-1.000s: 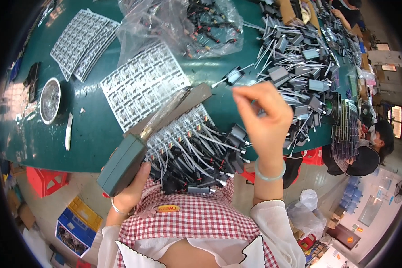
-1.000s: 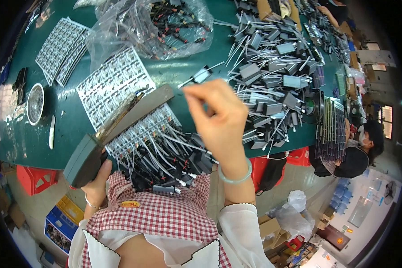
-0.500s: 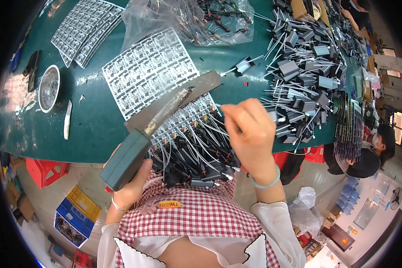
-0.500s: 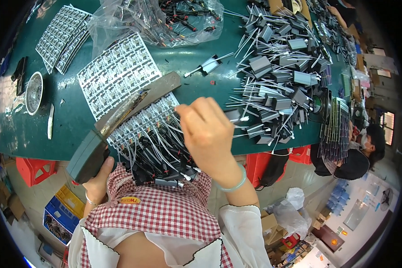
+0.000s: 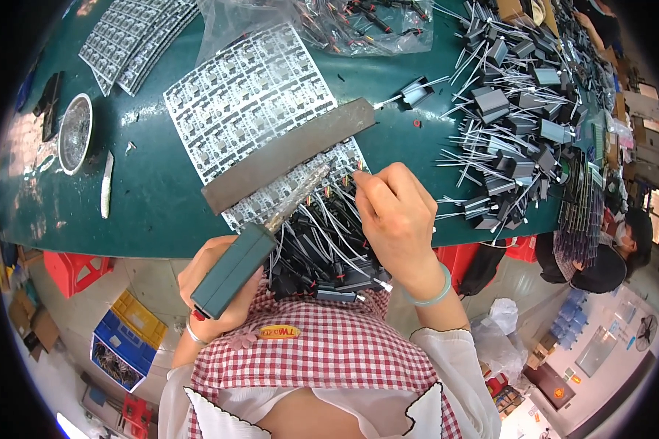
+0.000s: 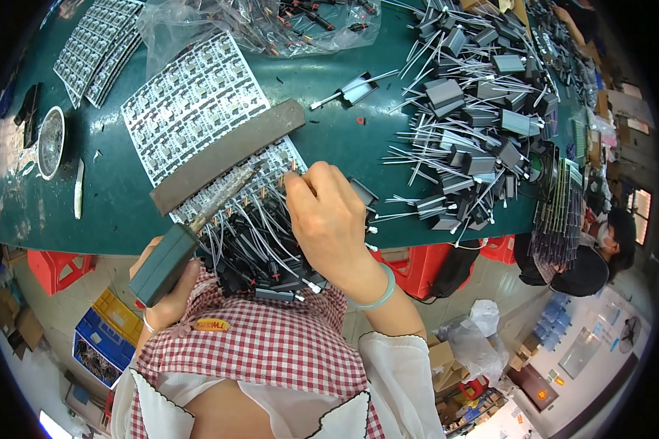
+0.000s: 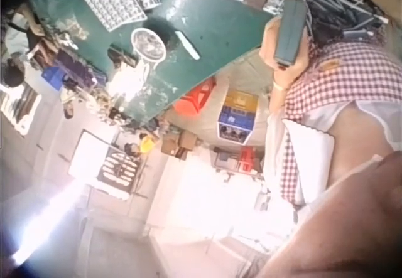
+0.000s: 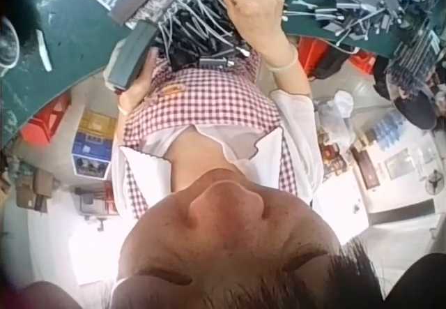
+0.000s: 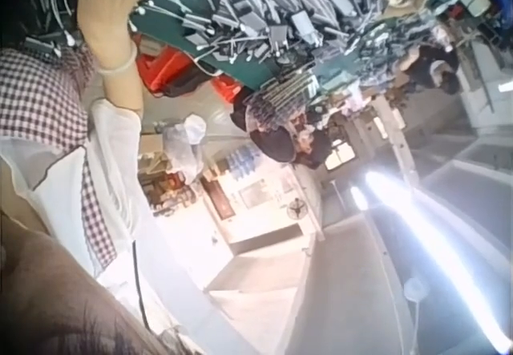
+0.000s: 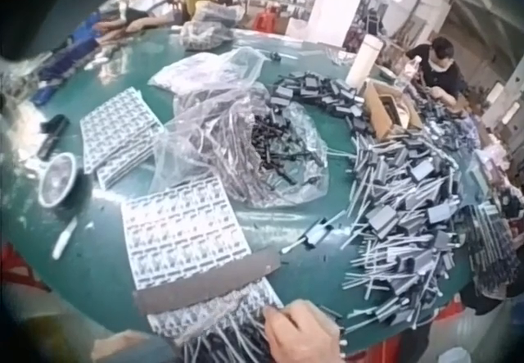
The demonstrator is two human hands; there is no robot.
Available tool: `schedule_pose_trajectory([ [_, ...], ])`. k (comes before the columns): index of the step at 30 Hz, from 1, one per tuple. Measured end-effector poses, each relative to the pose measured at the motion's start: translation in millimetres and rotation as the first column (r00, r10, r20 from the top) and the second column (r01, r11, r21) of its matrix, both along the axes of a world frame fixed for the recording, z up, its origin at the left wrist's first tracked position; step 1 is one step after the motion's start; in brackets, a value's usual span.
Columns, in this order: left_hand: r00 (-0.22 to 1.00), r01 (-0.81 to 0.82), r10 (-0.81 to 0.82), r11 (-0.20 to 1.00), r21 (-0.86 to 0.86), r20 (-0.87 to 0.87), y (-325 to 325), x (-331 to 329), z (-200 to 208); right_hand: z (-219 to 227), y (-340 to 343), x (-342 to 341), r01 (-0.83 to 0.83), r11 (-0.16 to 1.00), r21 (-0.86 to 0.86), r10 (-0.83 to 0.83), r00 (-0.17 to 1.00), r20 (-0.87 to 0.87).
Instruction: The person attaches connectors to wires by hand and solders the wires to a circuit board using a soldering iron.
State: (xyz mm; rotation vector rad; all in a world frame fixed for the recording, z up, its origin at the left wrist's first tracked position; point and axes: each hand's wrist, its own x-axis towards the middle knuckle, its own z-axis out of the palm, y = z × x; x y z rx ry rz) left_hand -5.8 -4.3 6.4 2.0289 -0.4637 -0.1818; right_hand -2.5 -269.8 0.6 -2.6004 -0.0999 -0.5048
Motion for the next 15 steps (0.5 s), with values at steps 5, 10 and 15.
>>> schedule_pose_trajectory([
  [5,1.000,-0.004,0.003,1.000,0.007,0.029,-5,-1,3,1,1,-3,-0.028,0.997,-0.065,0.023,0.996,-0.086],
  [10,0.995,0.046,-0.047,0.999,0.007,0.093,-10,3,3,0,0,-4,-0.037,0.993,-0.108,0.029,0.997,-0.076],
  [15,0.995,0.037,-0.038,0.999,0.012,0.096,-10,3,2,-2,4,-2,-0.040,0.994,-0.100,0.032,0.996,-0.077],
])
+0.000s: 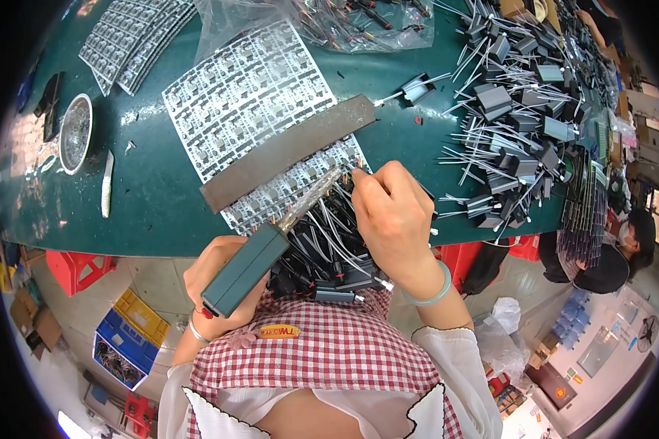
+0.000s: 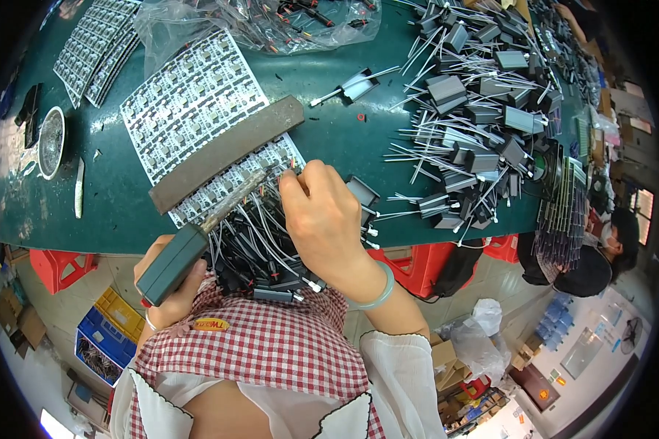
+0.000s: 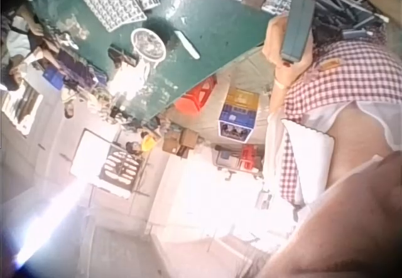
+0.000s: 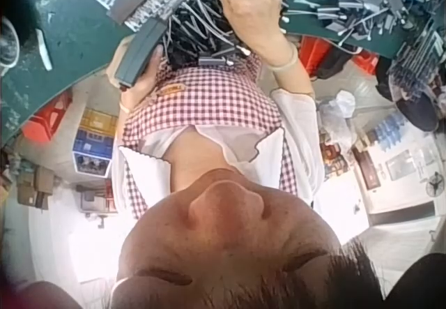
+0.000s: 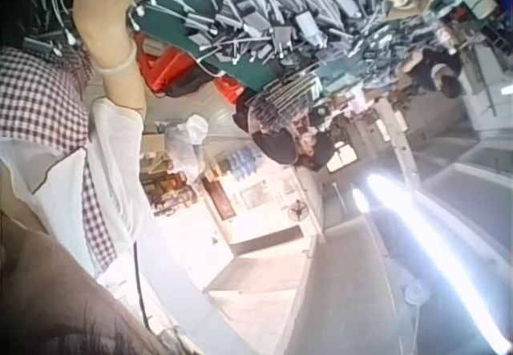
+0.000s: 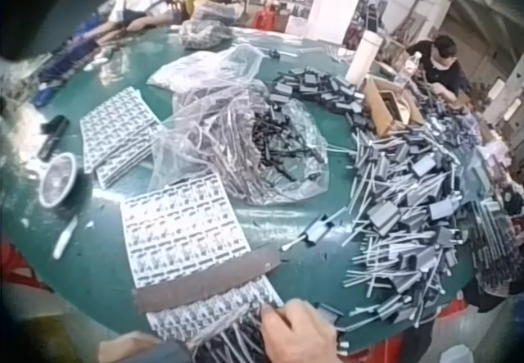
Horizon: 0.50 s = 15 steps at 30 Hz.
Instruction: The person attaches connectors to wires by hand and solders the wires to a circuit board using a soldering iron.
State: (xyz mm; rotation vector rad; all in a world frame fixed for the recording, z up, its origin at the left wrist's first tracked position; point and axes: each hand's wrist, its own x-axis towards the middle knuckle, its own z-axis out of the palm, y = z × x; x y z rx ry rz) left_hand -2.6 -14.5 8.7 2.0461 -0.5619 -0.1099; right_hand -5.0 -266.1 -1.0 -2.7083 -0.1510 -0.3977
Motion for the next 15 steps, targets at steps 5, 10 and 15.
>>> schedule_pose_trajectory([
  [5,1.000,-0.003,0.003,1.000,-0.013,-0.007,-0.7,0.1,-0.2,0.0,-1.1,-1.1,-0.010,1.000,-0.006,0.010,1.000,0.007],
  [10,1.000,-0.009,0.008,1.000,-0.028,-0.023,-3.3,0.5,-1.0,-0.2,-1.2,-1.5,-0.009,1.000,0.004,0.009,1.000,0.007],
  [15,0.998,-0.032,0.031,0.999,-0.021,-0.048,-4.0,-0.1,-1.3,-0.8,-1.8,-2.3,-0.012,1.000,-0.006,0.012,1.000,0.008],
])
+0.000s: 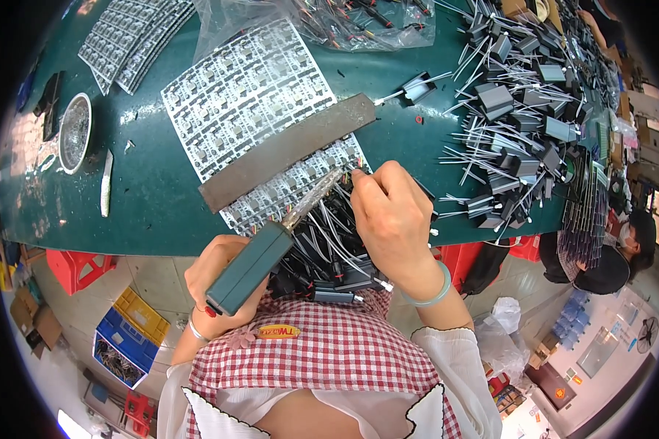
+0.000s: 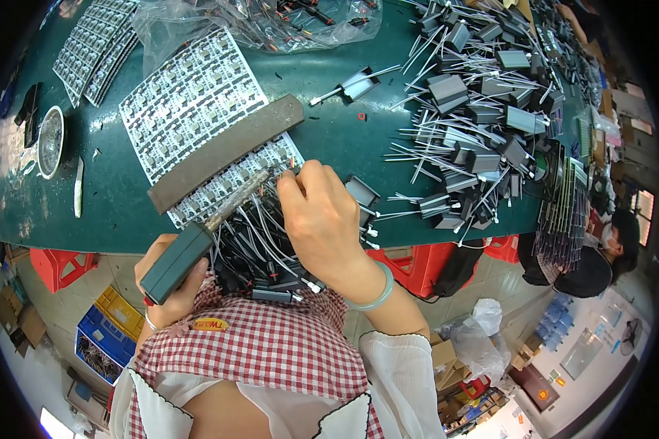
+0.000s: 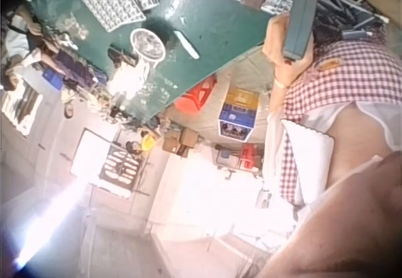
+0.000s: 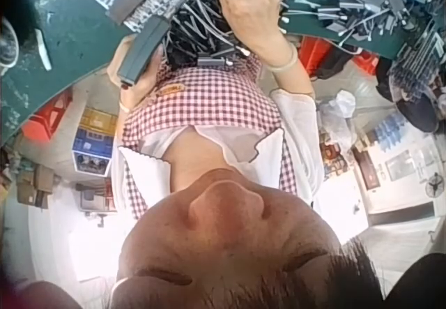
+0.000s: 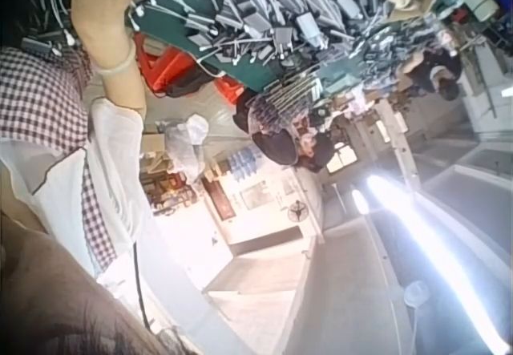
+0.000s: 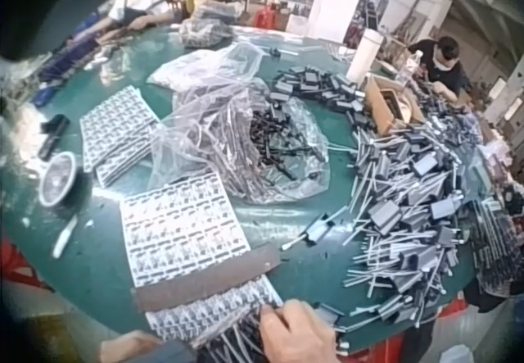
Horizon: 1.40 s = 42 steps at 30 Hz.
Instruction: The person attaches connectors to wires by hand and solders the wires to a circuit board using a soldering iron.
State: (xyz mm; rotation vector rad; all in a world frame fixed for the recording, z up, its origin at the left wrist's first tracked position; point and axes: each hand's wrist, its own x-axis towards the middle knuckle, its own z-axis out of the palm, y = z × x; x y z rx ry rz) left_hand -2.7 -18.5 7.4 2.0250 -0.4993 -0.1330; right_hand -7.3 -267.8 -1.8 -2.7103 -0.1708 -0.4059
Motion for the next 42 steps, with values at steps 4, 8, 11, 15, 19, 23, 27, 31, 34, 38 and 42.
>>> schedule_pose_trajectory([
  [4,0.999,0.010,-0.011,1.000,0.020,0.047,-0.7,0.0,1.2,1.1,1.0,0.0,0.005,1.000,0.001,-0.005,1.000,-0.002],
  [8,0.999,0.007,-0.008,1.000,0.018,0.054,-2.1,0.0,1.2,0.4,0.8,-0.2,0.006,1.000,-0.006,-0.006,1.000,-0.005],
  [11,0.998,0.000,-0.001,1.000,0.006,0.066,-1.5,-1.1,0.2,-0.5,0.8,0.4,0.004,1.000,-0.010,-0.004,1.000,0.001],
  [15,0.996,0.018,-0.020,0.999,0.027,0.083,3.4,-1.2,4.3,-0.4,1.0,0.4,-0.001,1.000,-0.021,0.001,1.000,0.004],
  [19,0.996,0.020,-0.023,0.999,0.038,0.081,5.7,-1.5,6.1,1.0,1.5,0.6,0.008,1.000,-0.022,-0.008,1.000,-0.001],
  [23,0.999,-0.021,0.021,1.000,0.014,0.026,4.2,-3.5,5.0,-1.9,1.3,1.4,0.014,1.000,-0.011,-0.014,0.999,0.033],
  [27,1.000,-0.023,0.023,1.000,0.015,0.018,5.0,-3.6,5.3,-4.0,0.6,2.3,0.021,0.999,0.037,-0.024,0.997,0.069],
  [31,1.000,-0.021,0.021,1.000,0.008,-0.002,4.3,-2.6,5.1,-3.6,-0.9,0.9,0.002,0.999,0.052,-0.004,0.999,0.053],
  [34,1.000,0.001,-0.001,1.000,-0.009,0.017,2.8,-1.9,2.7,-4.2,-1.2,1.1,-0.008,0.997,0.071,0.004,0.998,0.058],
  [38,0.999,0.000,0.000,1.000,0.000,0.032,1.6,-1.6,0.7,-1.3,2.1,4.3,0.022,0.993,0.113,-0.030,0.997,0.074],
  [42,0.999,0.010,-0.010,1.000,-0.002,0.053,1.0,-0.6,-1.5,-4.8,-1.6,0.9,0.000,0.997,0.082,-0.005,0.998,0.056],
])
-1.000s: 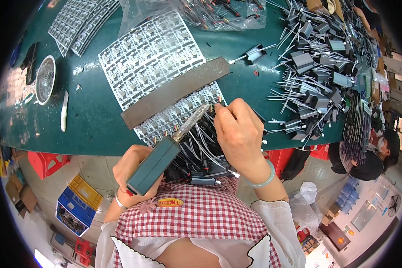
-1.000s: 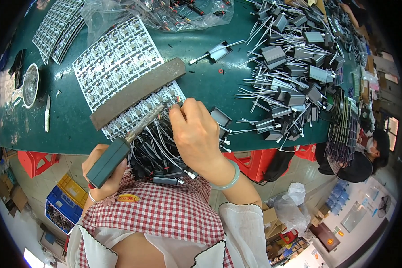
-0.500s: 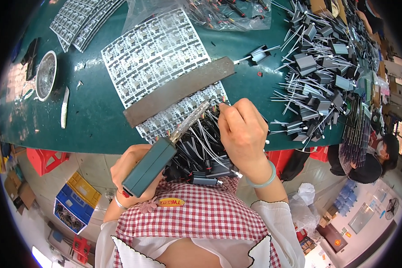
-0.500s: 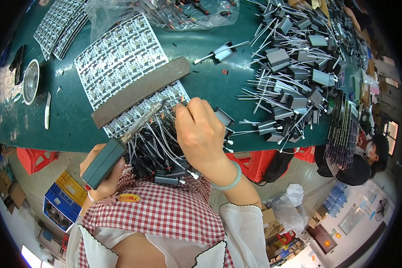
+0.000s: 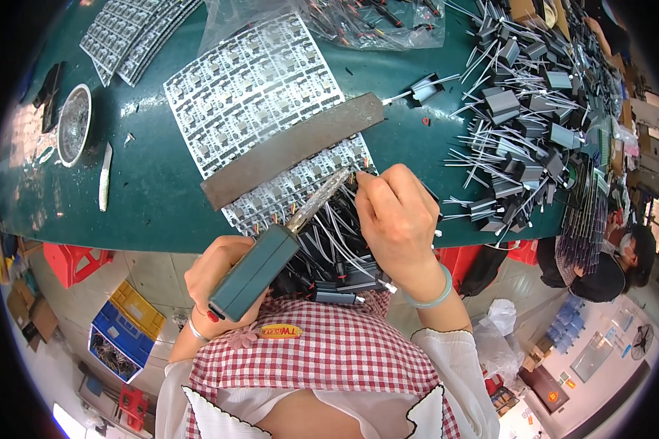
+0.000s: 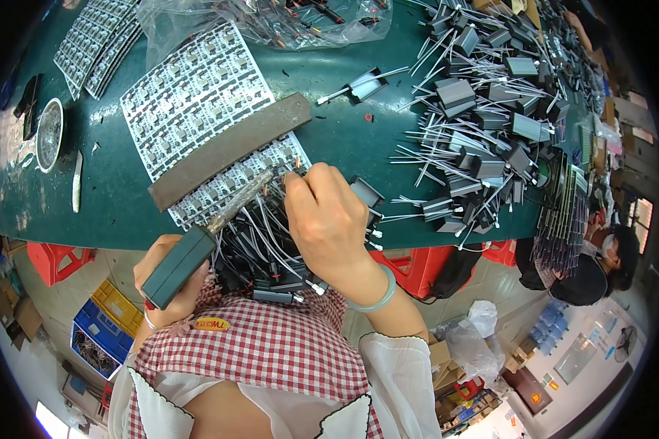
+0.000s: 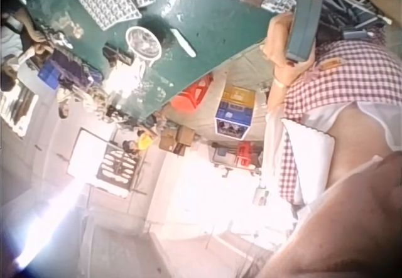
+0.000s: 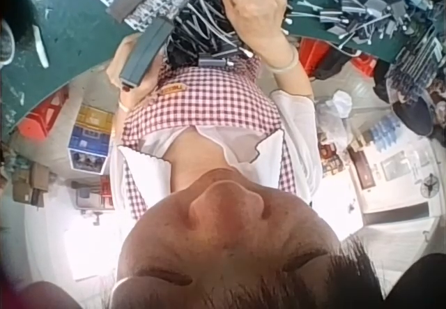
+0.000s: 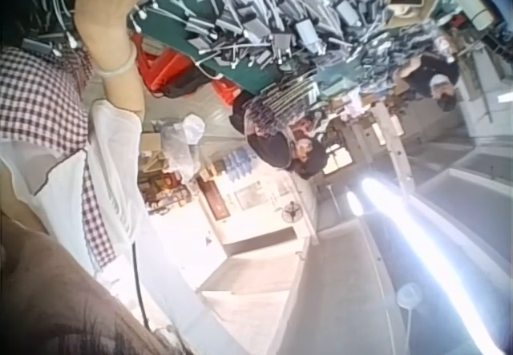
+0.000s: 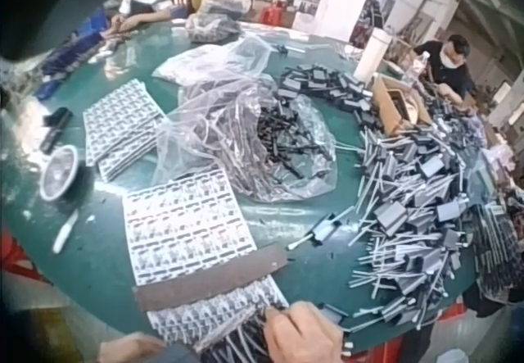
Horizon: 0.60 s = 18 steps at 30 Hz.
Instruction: The person attaches connectors to wires by hand and solders the wires to a circuit board using a soldering iron.
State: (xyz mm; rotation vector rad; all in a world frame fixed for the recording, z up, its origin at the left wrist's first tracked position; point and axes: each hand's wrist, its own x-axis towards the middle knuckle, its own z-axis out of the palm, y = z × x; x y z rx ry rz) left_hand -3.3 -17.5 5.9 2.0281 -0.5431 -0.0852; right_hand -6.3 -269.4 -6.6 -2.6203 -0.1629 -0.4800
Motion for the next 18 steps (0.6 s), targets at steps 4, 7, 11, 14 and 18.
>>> schedule_pose_trajectory([
  [4,0.999,-0.002,0.002,1.000,0.009,0.038,-1.7,-0.4,0.9,-0.4,0.8,0.7,0.001,1.000,0.004,-0.001,1.000,0.016],
  [7,0.998,-0.006,0.004,1.000,0.030,0.058,-2.2,-0.8,-0.7,-0.7,0.3,0.8,0.000,1.000,-0.002,0.000,1.000,0.015],
  [11,0.999,-0.005,0.003,0.999,0.045,0.048,-2.5,-2.1,-0.8,-0.3,0.8,0.1,0.006,1.000,-0.010,-0.006,1.000,-0.002],
  [14,0.999,-0.012,0.011,0.999,0.030,0.036,-2.3,-2.6,-0.4,-0.9,0.5,-0.2,0.007,1.000,-0.007,-0.007,1.000,0.000],
  [18,1.000,-0.011,0.011,1.000,0.012,0.014,2.9,-3.9,3.3,-0.7,0.9,0.1,0.011,1.000,-0.004,-0.010,1.000,0.007],
])
